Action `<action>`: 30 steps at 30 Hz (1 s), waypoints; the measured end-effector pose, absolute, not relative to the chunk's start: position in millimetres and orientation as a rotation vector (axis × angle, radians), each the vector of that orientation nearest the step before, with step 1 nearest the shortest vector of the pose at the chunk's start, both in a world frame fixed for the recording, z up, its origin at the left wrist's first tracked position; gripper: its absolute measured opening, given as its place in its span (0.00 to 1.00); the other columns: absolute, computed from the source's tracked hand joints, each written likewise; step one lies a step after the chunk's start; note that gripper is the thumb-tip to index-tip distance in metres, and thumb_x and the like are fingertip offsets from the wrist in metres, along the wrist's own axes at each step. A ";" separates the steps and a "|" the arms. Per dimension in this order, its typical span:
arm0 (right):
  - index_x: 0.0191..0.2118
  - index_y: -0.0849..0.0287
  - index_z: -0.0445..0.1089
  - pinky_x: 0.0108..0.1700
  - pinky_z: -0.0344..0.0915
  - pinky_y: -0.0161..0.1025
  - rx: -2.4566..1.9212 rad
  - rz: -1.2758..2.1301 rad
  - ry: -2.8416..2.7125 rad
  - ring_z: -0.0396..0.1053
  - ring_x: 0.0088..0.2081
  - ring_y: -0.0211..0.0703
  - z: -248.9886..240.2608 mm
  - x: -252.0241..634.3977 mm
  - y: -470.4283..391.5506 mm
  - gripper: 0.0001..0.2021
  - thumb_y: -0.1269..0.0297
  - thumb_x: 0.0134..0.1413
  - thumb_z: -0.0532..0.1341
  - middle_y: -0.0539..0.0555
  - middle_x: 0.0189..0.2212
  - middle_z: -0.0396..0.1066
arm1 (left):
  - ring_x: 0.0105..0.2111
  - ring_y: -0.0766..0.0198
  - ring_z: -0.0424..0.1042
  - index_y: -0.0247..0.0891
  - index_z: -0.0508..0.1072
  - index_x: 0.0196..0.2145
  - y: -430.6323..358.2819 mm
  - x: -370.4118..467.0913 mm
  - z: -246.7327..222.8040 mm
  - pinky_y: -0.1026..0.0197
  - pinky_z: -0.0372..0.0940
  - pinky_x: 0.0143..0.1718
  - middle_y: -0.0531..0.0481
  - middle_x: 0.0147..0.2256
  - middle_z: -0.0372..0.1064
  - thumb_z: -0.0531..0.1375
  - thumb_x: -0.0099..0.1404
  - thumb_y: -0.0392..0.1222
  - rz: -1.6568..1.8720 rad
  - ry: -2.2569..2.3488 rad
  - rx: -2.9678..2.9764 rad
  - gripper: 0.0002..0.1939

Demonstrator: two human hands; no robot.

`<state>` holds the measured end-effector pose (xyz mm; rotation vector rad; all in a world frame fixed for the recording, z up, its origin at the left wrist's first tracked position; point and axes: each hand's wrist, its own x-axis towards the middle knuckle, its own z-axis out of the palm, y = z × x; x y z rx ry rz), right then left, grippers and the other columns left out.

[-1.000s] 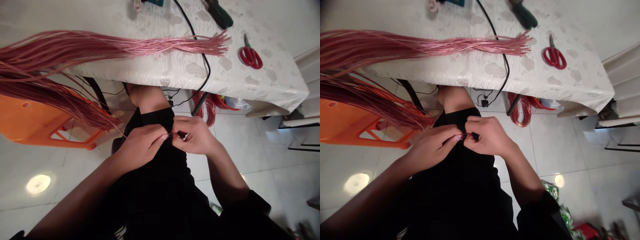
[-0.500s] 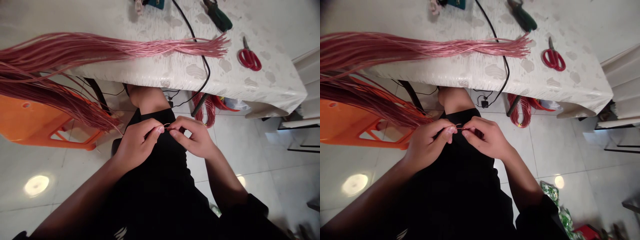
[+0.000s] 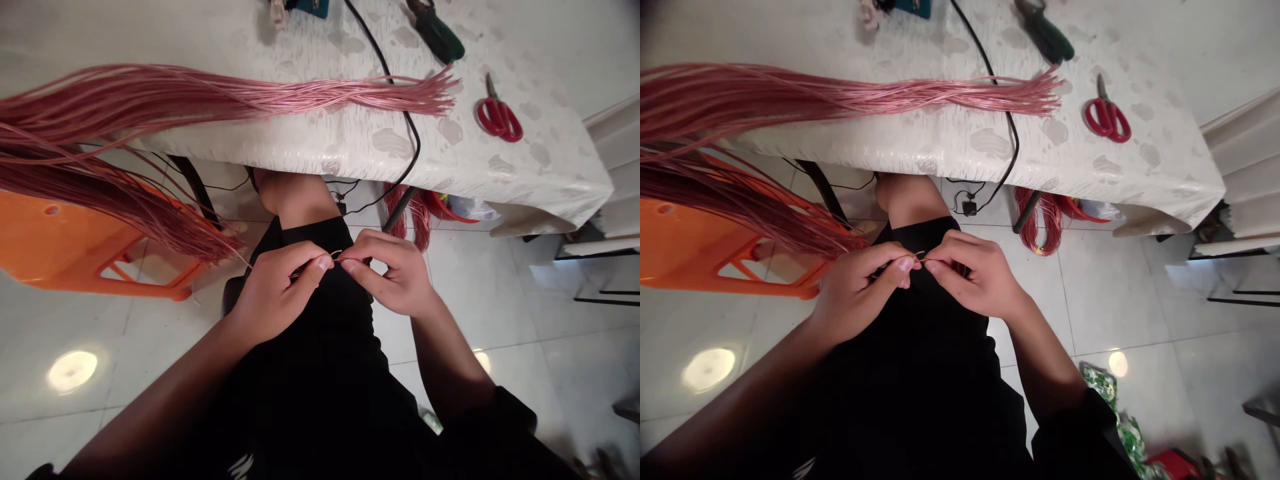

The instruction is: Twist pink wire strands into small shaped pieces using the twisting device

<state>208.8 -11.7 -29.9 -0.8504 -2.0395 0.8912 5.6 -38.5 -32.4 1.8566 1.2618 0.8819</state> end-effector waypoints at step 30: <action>0.27 0.59 0.63 0.29 0.55 0.35 -0.982 0.891 -2.083 0.57 0.25 0.33 -28.3 202.9 -13.9 0.14 0.66 0.67 0.57 0.46 0.23 0.61 | 0.25 0.74 0.70 0.38 0.72 0.32 -36.5 2.2 -32.5 0.70 0.59 0.30 0.60 0.23 0.69 0.55 0.72 0.40 0.734 1.164 1.950 0.11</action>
